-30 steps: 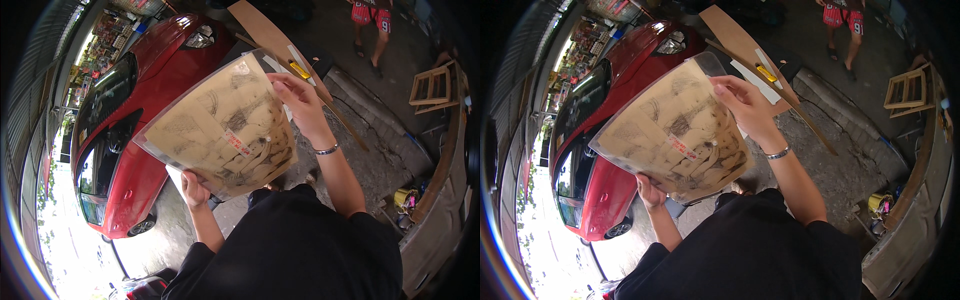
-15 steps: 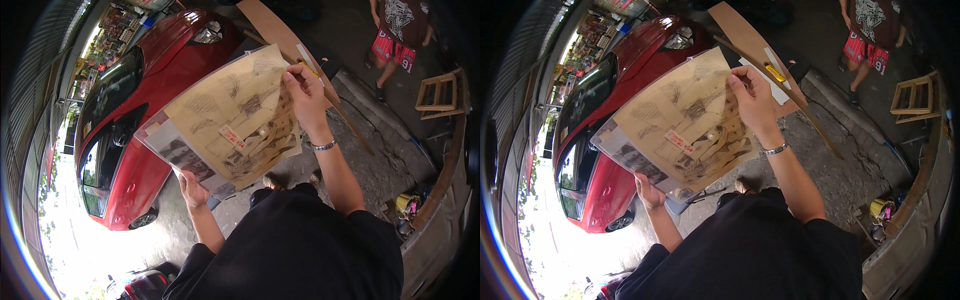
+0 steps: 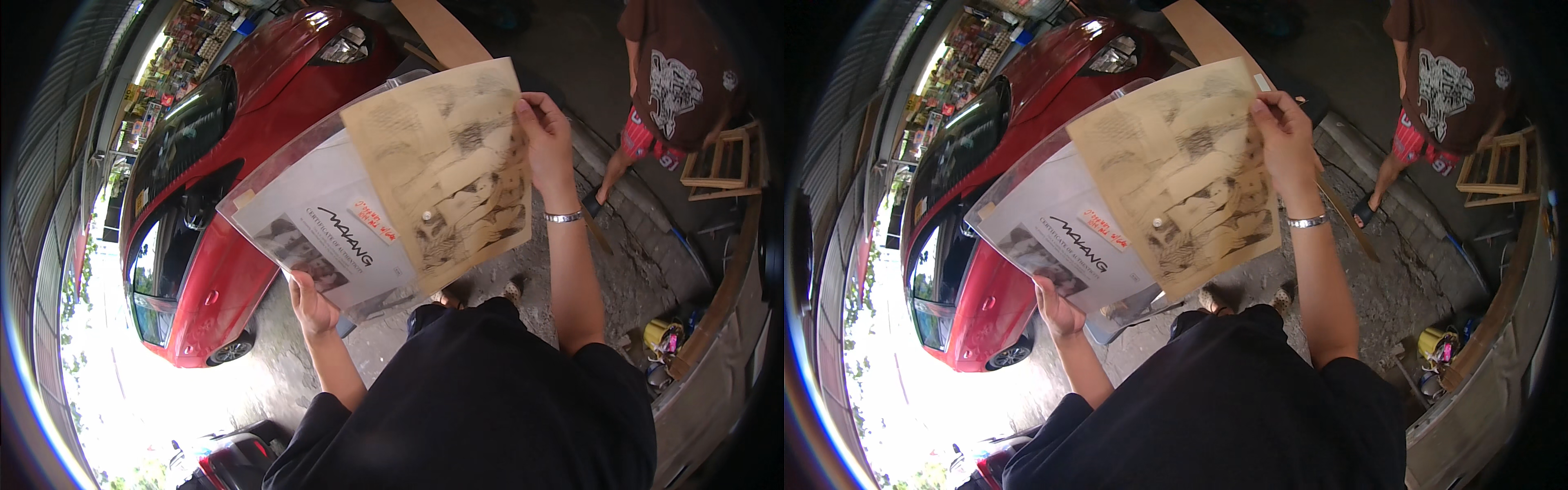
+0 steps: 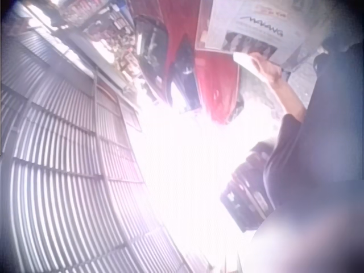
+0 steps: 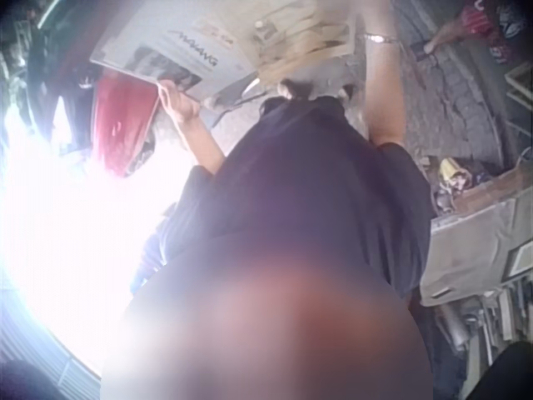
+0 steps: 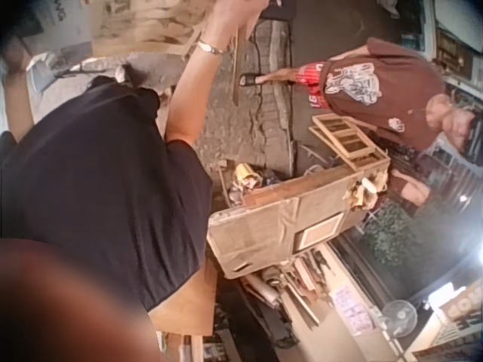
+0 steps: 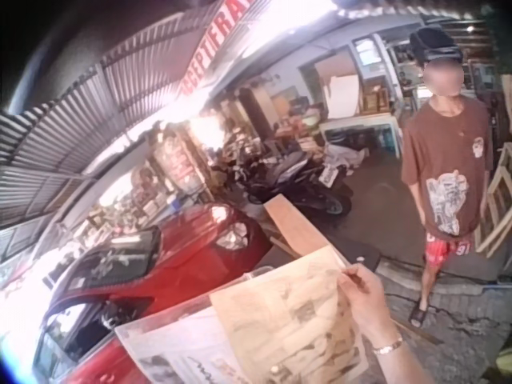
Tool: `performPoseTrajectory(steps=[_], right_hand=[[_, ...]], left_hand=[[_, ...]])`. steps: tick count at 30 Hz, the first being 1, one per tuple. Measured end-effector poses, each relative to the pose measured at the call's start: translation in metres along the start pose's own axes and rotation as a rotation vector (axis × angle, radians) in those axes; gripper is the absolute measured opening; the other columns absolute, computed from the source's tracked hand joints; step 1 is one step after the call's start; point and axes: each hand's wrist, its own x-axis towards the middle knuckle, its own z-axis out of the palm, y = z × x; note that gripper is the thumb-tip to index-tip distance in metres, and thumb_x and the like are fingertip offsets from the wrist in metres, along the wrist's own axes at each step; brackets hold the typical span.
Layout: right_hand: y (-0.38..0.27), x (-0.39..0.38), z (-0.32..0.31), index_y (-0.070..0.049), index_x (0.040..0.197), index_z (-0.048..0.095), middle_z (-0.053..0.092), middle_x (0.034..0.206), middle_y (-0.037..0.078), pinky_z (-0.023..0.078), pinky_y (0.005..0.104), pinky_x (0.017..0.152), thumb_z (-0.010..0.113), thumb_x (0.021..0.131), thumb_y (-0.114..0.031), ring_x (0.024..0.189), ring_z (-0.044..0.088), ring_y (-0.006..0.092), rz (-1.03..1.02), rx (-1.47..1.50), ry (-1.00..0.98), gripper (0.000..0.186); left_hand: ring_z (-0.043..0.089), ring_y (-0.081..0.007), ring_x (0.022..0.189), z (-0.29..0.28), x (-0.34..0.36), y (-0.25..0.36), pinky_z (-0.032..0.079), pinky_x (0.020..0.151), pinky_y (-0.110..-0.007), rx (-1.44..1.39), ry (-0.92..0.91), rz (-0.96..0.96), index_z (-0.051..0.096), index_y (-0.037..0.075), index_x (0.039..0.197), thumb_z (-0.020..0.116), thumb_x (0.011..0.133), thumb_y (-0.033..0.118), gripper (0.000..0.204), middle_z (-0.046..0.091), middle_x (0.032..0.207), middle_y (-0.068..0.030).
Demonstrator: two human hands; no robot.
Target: The person unpacks a drawing, places it on a backing board, and secures it with tape. They then position a white mat over the drawing, align it, and place a black frame over the assembly. The person handles the frame and mat multiple times to check alignment before setting the assembly down.
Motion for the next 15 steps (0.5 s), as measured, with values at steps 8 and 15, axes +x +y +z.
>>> performPoseTrajectory(steps=[8, 15], right_hand=[[0.008, 0.025, -0.090, 0.000, 0.112, 0.064, 0.066, 0.100, 0.002, 0.046, 0.0234, 0.084, 0.062, 0.100, -0.019, 0.093, 0.058, 0.0081, -0.101, -0.197, 0.202, 0.022], [-0.023, 0.017, -0.128, 0.003, 0.113, 0.062, 0.065, 0.103, 0.004, 0.045, 0.0241, 0.086, 0.061, 0.101, -0.019, 0.094, 0.057, 0.0089, -0.205, -0.351, 0.253, 0.024]], left_hand=[[0.057, -0.0262, 0.123, -0.013, -0.004, -0.012, 0.046, 0.104, -0.042, -0.076, 0.100, -0.040, 0.043, 0.000, 0.143, 0.048, 0.105, 0.037, 0.052, 0.055, 0.139, -0.0129], [0.057, -0.0225, 0.118, -0.081, -0.016, -0.076, 0.050, 0.098, -0.038, 0.143, 0.436, -0.222, 0.043, 0.002, 0.142, 0.047, 0.107, 0.026, 0.043, 0.057, 0.133, -0.0113]])
